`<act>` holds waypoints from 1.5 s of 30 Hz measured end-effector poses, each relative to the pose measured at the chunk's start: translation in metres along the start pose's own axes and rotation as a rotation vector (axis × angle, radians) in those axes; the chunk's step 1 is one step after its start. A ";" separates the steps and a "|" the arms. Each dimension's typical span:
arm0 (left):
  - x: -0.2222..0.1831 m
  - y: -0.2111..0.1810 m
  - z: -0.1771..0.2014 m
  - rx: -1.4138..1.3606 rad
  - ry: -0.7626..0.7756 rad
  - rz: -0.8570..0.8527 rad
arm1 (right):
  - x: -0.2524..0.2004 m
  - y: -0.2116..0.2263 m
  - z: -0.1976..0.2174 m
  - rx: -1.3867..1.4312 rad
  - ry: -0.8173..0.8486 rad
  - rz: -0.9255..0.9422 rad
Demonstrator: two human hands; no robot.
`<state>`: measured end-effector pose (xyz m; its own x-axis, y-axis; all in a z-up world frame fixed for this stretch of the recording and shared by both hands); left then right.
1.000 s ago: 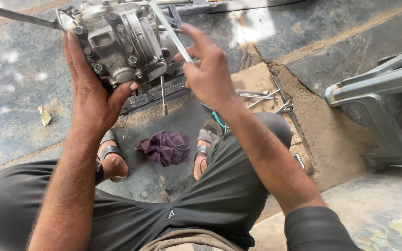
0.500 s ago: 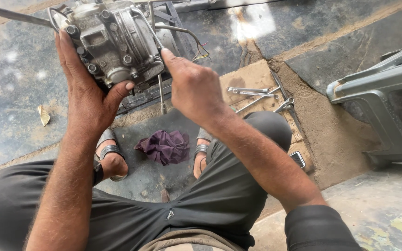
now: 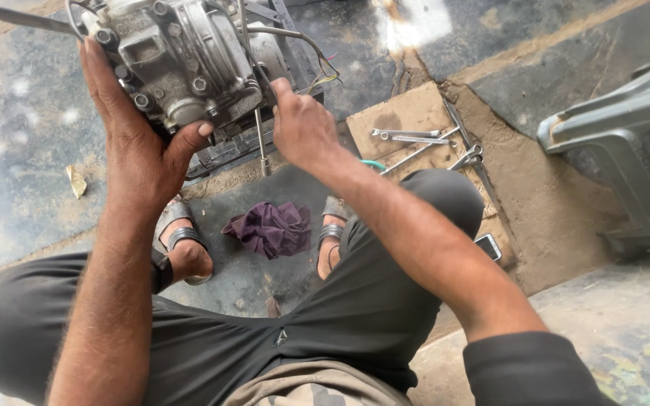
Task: Dismantle and inspect various components of a motorcycle engine using manual tools.
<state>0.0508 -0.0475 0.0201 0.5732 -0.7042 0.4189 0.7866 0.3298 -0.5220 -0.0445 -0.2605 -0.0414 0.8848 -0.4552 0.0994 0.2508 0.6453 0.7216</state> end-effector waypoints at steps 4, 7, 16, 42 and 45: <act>0.003 -0.004 0.003 0.002 -0.040 -0.020 | 0.023 -0.014 0.001 -0.150 -0.028 0.004; -0.001 -0.002 0.006 0.022 -0.037 -0.020 | 0.030 -0.019 -0.010 -0.157 0.008 -0.034; -0.007 0.018 -0.003 0.018 -0.009 -0.014 | 0.063 -0.032 -0.023 -0.340 0.212 -0.210; 0.003 -0.009 0.004 -0.012 -0.017 -0.011 | 0.011 0.030 0.070 0.062 0.032 0.160; 0.002 -0.008 0.002 -0.048 -0.013 -0.001 | 0.013 0.031 0.061 0.119 0.171 0.041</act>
<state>0.0466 -0.0505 0.0265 0.5756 -0.6963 0.4287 0.7753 0.2981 -0.5568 -0.0489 -0.2841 0.0239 0.9497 -0.3125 0.0196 0.1741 0.5792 0.7964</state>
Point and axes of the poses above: each hand's wrist, its own x-axis towards the middle knuckle, its own z-axis out of the back of the hand, y = z × x, the point moved 8 cm from there along x, towards the middle knuckle
